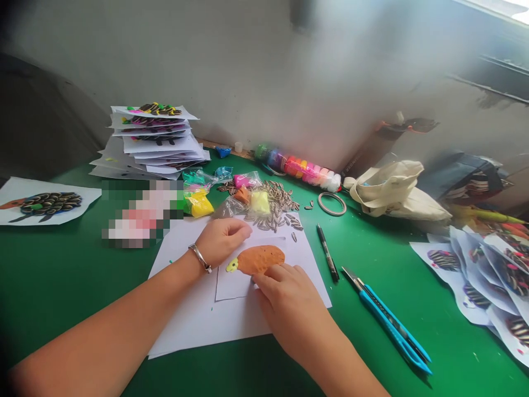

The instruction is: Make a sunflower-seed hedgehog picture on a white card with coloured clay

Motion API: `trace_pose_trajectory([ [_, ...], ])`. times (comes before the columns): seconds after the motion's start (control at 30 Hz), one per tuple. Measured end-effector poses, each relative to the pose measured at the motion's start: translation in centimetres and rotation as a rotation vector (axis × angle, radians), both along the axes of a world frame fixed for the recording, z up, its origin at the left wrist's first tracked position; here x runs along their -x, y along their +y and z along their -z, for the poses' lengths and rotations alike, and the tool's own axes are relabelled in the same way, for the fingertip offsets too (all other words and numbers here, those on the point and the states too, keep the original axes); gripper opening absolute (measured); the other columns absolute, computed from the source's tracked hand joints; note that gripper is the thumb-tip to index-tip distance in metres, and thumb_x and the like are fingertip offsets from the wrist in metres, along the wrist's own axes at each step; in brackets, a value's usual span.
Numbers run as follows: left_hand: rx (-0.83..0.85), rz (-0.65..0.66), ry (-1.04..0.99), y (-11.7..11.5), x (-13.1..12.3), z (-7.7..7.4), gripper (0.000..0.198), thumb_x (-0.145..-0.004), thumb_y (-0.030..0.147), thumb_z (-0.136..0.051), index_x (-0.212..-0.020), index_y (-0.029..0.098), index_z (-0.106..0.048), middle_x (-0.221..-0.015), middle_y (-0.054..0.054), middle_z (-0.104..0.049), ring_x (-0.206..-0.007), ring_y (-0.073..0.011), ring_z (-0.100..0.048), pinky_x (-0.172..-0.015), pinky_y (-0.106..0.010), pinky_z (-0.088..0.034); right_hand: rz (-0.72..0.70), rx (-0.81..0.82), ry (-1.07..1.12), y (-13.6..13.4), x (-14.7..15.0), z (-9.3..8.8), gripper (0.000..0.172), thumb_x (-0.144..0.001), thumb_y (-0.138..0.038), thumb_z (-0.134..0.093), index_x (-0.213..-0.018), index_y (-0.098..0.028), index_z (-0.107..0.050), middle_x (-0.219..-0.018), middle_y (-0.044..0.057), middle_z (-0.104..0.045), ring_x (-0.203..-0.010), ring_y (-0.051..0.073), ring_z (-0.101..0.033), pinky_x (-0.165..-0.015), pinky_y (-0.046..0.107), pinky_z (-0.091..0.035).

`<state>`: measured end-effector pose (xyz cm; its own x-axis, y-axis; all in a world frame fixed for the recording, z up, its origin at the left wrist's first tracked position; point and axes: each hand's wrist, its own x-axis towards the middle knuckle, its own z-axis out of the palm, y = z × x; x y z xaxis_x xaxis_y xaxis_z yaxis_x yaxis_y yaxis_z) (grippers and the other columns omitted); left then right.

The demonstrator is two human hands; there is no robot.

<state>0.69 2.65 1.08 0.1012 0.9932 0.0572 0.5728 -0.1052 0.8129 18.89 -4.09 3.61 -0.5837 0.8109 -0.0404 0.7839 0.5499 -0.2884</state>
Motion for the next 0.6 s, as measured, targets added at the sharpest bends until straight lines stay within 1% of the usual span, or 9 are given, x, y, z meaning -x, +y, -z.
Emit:
trace_pose_trajectory([
  [0.1, -0.007, 0.008, 0.008, 0.0, 0.0, 0.1, 0.030, -0.080, 0.032, -0.047, -0.057, 0.018, -0.060, -0.060, 0.002, -0.059, -0.065, -0.0133, -0.052, -0.058, -0.023, -0.036, -0.037, 0.025, -0.066, -0.3, 0.3, -0.2, 0.018, -0.087, -0.014, -0.047, -0.080, -0.022, -0.061, -0.077, 0.002, -0.059, -0.073, 0.017, -0.053, -0.065, 0.031, -0.038],
  [0.17, -0.008, 0.007, 0.008, 0.1, 0.0, 0.1, 0.030, -0.080, 0.032, -0.047, -0.057, 0.018, -0.060, -0.060, 0.002, -0.059, -0.065, -0.0131, -0.052, -0.058, -0.022, -0.035, -0.052, 0.026, -0.094, -0.4, 0.4, -0.3, 0.018, -0.087, -0.013, -0.046, -0.078, -0.021, -0.059, -0.076, 0.002, -0.058, -0.070, 0.017, -0.052, -0.065, 0.031, -0.038],
  [0.27, -0.007, 0.006, 0.012, 0.1, 0.0, 0.1, 0.030, -0.081, 0.033, -0.047, -0.058, 0.018, -0.060, -0.060, 0.002, -0.059, -0.065, -0.0131, -0.053, -0.058, -0.022, -0.035, -0.056, 0.058, -0.088, -0.6, 0.3, -0.6, 0.017, -0.087, -0.014, -0.046, -0.080, -0.022, -0.059, -0.077, 0.002, -0.058, -0.071, 0.017, -0.053, -0.065, 0.031, -0.039],
  [0.37, -0.003, 0.006, 0.014, 0.1, 0.0, 0.1, 0.030, -0.081, 0.033, -0.047, -0.059, 0.018, -0.062, -0.062, 0.002, -0.061, -0.065, -0.0133, -0.053, -0.058, -0.023, -0.036, -0.030, 0.092, -0.052, -0.6, -0.1, -1.0, 0.018, -0.085, -0.012, -0.046, -0.084, -0.023, -0.060, -0.082, 0.002, -0.060, -0.076, 0.017, -0.055, -0.066, 0.030, -0.041],
  [0.47, 0.000, 0.007, 0.010, 0.0, 0.0, 0.2, 0.029, -0.081, 0.033, -0.047, -0.061, 0.019, -0.063, -0.065, 0.001, -0.064, -0.066, -0.0137, -0.054, -0.059, -0.023, -0.036, -0.014, 0.071, -0.043, -0.6, -0.4, -1.1, 0.021, -0.083, -0.010, -0.047, -0.089, -0.024, -0.061, -0.088, 0.002, -0.061, -0.081, 0.018, -0.056, -0.068, 0.030, -0.041],
  [0.6, 0.011, 0.018, 0.038, -0.1, 0.0, 0.2, 0.030, -0.081, 0.034, -0.047, -0.060, 0.019, -0.062, -0.062, 0.002, -0.062, -0.064, -0.0140, -0.053, -0.059, -0.024, -0.036, -0.069, 0.065, -0.114, -0.8, -0.2, -0.9, 0.020, -0.083, -0.009, -0.045, -0.077, -0.022, -0.059, -0.078, 0.003, -0.058, -0.072, 0.017, -0.054, -0.063, 0.029, -0.040],
])
